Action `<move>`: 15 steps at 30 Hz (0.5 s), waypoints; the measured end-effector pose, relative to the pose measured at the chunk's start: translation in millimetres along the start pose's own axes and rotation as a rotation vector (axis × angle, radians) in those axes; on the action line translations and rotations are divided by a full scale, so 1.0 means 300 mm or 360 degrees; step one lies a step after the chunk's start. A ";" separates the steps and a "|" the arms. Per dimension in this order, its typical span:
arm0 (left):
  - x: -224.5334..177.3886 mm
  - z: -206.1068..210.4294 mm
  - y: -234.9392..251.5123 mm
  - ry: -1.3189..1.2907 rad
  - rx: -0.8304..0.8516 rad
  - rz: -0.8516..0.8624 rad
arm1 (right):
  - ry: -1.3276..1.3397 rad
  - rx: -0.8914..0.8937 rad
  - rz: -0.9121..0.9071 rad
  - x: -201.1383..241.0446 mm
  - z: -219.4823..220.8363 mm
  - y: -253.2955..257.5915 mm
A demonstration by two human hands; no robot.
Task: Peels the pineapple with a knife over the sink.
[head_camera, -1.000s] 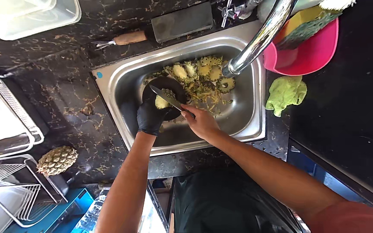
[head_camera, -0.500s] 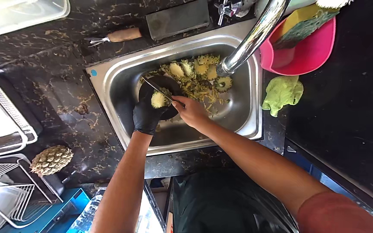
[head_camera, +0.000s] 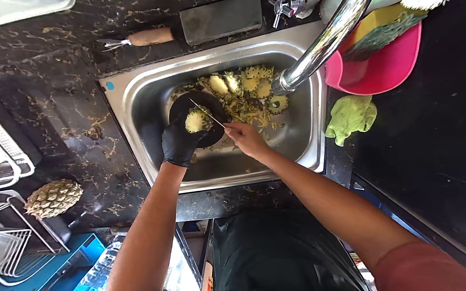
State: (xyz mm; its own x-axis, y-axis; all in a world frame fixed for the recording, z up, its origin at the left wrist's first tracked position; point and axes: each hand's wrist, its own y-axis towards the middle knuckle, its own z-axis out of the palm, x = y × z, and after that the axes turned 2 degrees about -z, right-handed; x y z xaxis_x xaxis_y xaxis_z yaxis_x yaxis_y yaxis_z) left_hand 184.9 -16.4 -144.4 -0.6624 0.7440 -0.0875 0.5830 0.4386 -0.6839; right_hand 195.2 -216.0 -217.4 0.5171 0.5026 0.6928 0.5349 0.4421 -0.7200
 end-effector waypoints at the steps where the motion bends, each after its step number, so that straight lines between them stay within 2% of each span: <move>1: -0.016 -0.012 -0.009 0.0012 0.0011 -0.0010 | -0.0002 0.0048 0.0010 0.008 0.000 0.039; 4: -0.023 -0.021 -0.016 -0.0020 0.0009 -0.0019 | 0.0187 0.0107 -0.0005 0.002 0.010 0.122; 9: 0.083 0.048 0.038 -0.0080 -0.0123 0.0088 | 0.0168 0.0169 0.0059 -0.096 -0.094 0.059; 13: 0.125 0.036 0.077 0.0043 -0.0085 0.0238 | 0.0193 -0.0077 0.0068 -0.067 -0.188 0.007; 15: 0.137 0.019 0.087 0.0029 -0.0064 0.0358 | -0.0040 -0.0154 -0.0075 -0.032 -0.177 -0.020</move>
State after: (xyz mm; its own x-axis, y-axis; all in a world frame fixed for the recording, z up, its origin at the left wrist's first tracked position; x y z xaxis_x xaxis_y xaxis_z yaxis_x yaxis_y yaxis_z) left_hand 170.2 22.6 -170.1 -0.5050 0.8343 -0.2212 0.7337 0.2800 -0.6191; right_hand 222.6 -263.0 -217.6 0.4735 0.5019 0.7238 0.6210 0.3926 -0.6784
